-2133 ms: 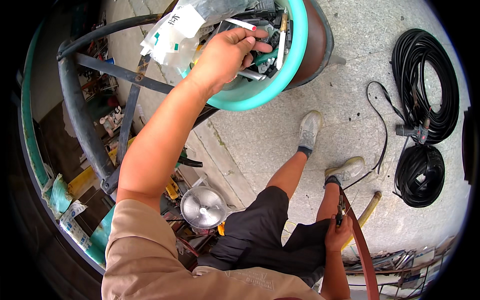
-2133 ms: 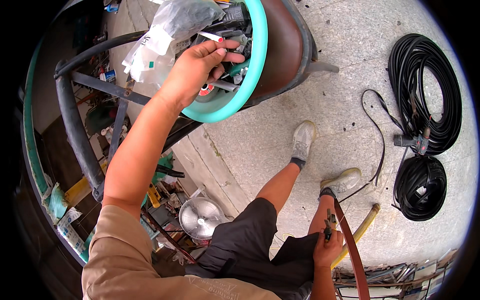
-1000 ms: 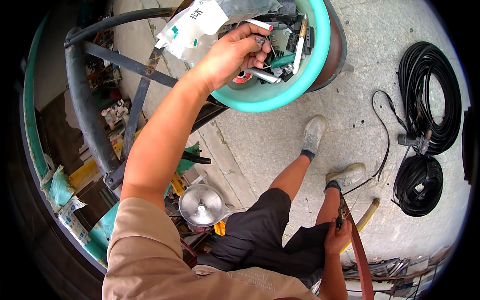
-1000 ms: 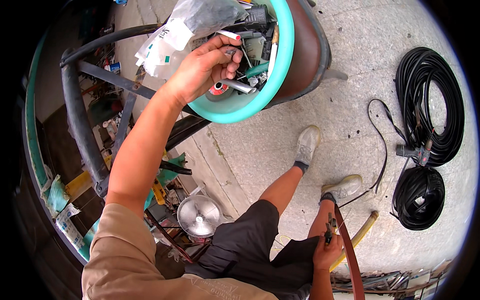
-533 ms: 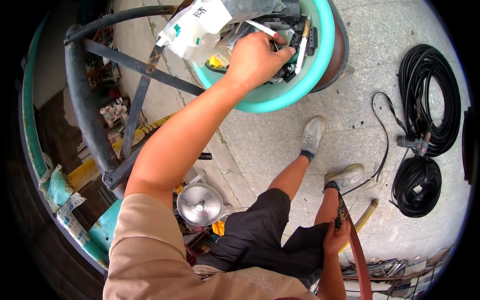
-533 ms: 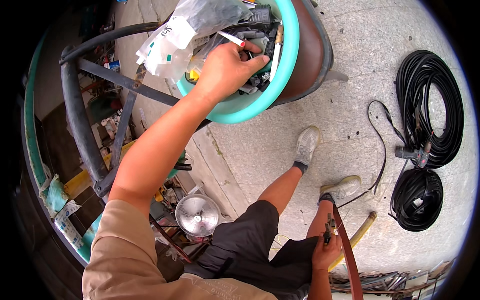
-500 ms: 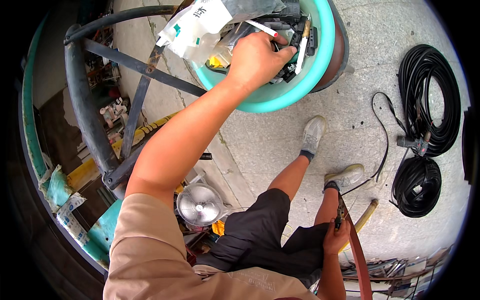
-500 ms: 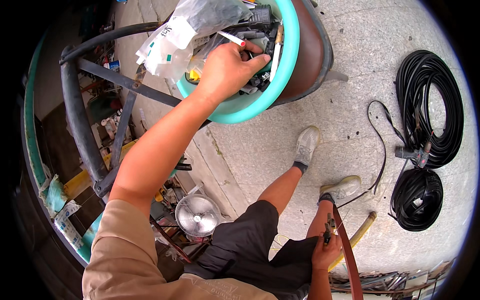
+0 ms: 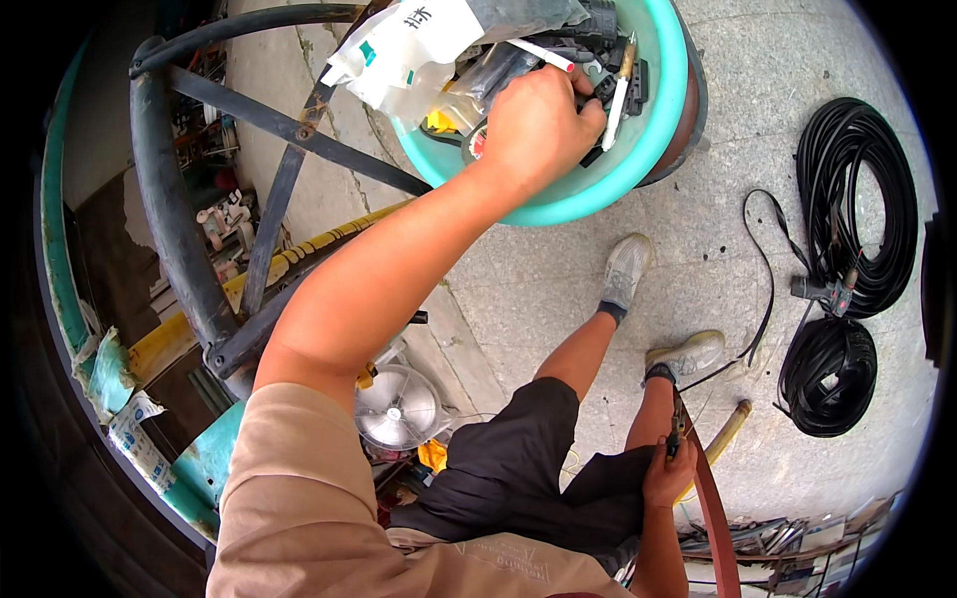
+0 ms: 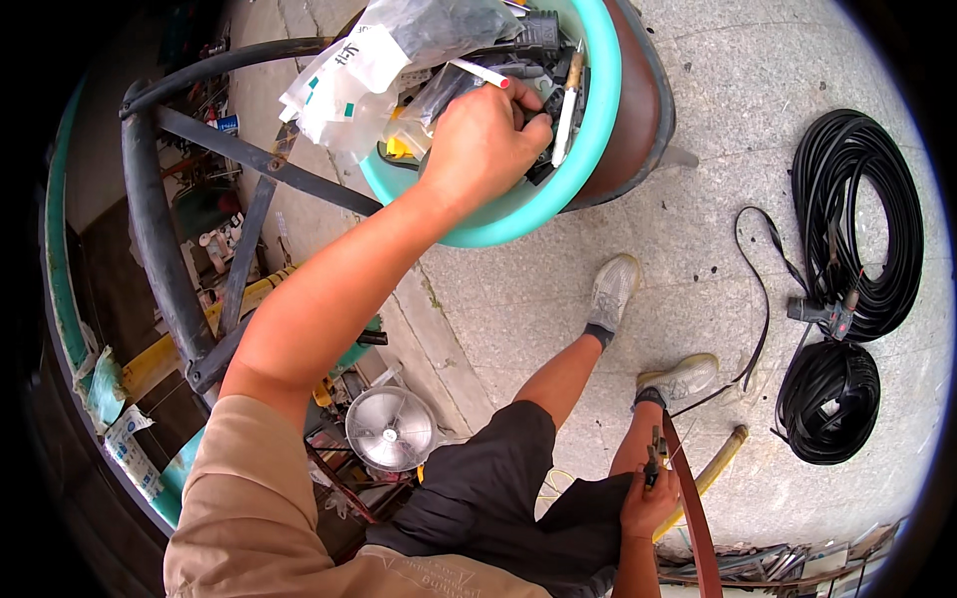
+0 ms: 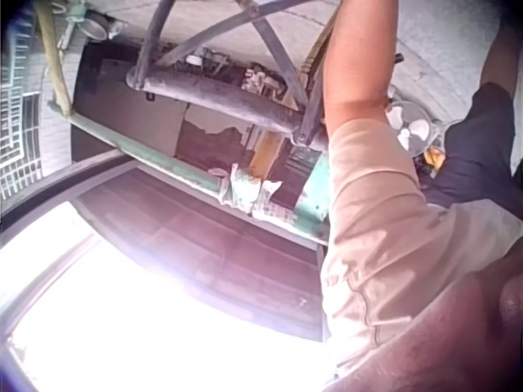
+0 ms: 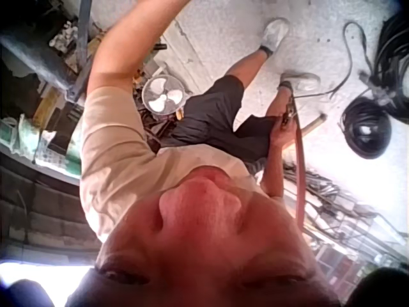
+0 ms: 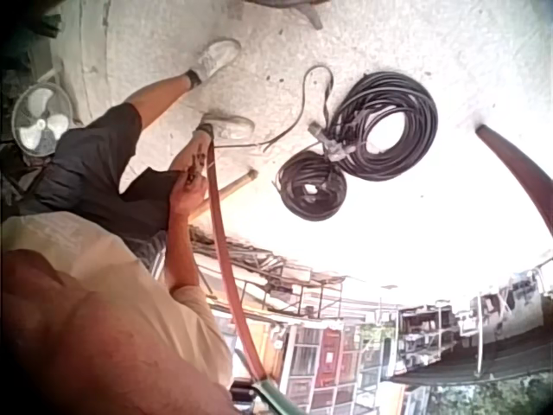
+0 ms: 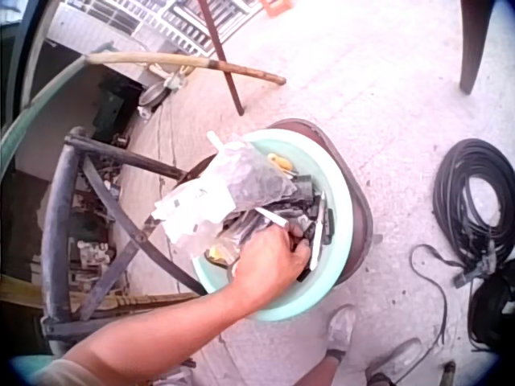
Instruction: The person picks up metal and plastic components from a bin, uses pliers to trim a plastic piece on a metal window frame, and then uses a screwdriver to attach a metal latch component to the frame.
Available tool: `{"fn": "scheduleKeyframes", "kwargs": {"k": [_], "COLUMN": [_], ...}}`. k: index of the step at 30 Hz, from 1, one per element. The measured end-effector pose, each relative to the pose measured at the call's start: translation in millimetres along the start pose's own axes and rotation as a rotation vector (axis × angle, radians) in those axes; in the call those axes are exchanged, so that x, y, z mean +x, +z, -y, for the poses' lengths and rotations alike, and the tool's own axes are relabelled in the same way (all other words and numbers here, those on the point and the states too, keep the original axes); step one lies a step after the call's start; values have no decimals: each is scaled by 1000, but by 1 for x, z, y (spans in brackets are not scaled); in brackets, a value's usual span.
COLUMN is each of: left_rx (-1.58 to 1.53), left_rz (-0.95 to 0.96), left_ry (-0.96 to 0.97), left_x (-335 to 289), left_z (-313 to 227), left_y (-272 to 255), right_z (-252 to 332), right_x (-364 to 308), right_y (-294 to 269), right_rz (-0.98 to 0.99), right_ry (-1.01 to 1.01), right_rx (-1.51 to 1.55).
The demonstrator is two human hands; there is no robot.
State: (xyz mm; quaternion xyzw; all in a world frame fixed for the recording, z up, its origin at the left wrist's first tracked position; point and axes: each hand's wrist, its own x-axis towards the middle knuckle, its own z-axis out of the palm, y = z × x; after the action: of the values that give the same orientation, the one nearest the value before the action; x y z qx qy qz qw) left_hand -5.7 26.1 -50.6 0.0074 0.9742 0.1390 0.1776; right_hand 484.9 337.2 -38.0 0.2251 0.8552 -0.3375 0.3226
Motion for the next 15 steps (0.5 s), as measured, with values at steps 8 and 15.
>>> {"fn": "scheduleKeyframes", "kwargs": {"k": [8, 15], "left_rx": [-23, -157], "left_rz": [-124, -68], "left_ry": [-24, -53], "left_x": [8, 3], "left_z": [2, 3], "left_y": [-4, -11], "right_z": [2, 3], "right_x": [-1, -2], "right_y": [1, 3], "right_rz": [-13, -8], "right_ry": [-23, 0], "right_rx": [7, 3]}}
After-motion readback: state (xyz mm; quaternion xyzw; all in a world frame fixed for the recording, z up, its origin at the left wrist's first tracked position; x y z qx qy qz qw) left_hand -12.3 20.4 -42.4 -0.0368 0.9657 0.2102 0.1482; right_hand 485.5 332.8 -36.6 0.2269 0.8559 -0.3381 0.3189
